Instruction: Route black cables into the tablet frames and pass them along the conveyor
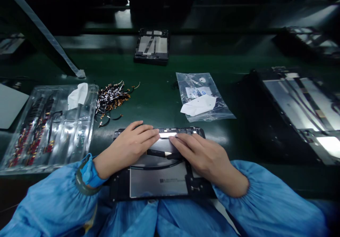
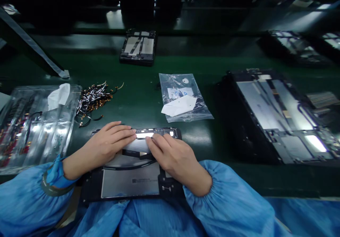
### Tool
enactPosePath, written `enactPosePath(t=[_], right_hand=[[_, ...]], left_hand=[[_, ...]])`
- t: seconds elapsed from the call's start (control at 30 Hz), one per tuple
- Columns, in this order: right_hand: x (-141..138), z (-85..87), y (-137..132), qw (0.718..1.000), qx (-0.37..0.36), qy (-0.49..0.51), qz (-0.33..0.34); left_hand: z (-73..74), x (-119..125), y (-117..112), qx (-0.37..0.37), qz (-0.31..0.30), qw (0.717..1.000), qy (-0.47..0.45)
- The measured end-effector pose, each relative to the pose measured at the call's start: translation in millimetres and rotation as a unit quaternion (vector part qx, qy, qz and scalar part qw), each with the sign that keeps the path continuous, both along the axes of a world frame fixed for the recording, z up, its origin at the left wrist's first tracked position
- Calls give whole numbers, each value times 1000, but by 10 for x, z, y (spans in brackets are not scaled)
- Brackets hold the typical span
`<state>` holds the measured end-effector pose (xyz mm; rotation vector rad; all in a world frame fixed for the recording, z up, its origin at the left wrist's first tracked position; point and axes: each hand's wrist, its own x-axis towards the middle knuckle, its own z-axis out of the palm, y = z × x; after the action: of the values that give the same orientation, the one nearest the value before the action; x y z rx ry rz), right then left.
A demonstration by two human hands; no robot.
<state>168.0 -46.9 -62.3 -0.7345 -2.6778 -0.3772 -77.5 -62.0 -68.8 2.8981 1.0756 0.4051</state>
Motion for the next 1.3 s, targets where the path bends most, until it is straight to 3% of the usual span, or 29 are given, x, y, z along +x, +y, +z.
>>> enactPosePath(t=[0.63,1.13,1.23,1.3], right_hand=[[0,-2,-16,1000,14,-3,-5],[-11,40,0,999,9,-38,-5],[120,45,-24,999,-28,-12,-19],[253,24,-66,991,-92,82,-47]], left_hand=[[50,93,-8,31,6,998,50],[6,57,-9,34,7,999,21],[-12,12,-1,4,13,1000,-15],[-26,-6,9,-23,15,998,-64]])
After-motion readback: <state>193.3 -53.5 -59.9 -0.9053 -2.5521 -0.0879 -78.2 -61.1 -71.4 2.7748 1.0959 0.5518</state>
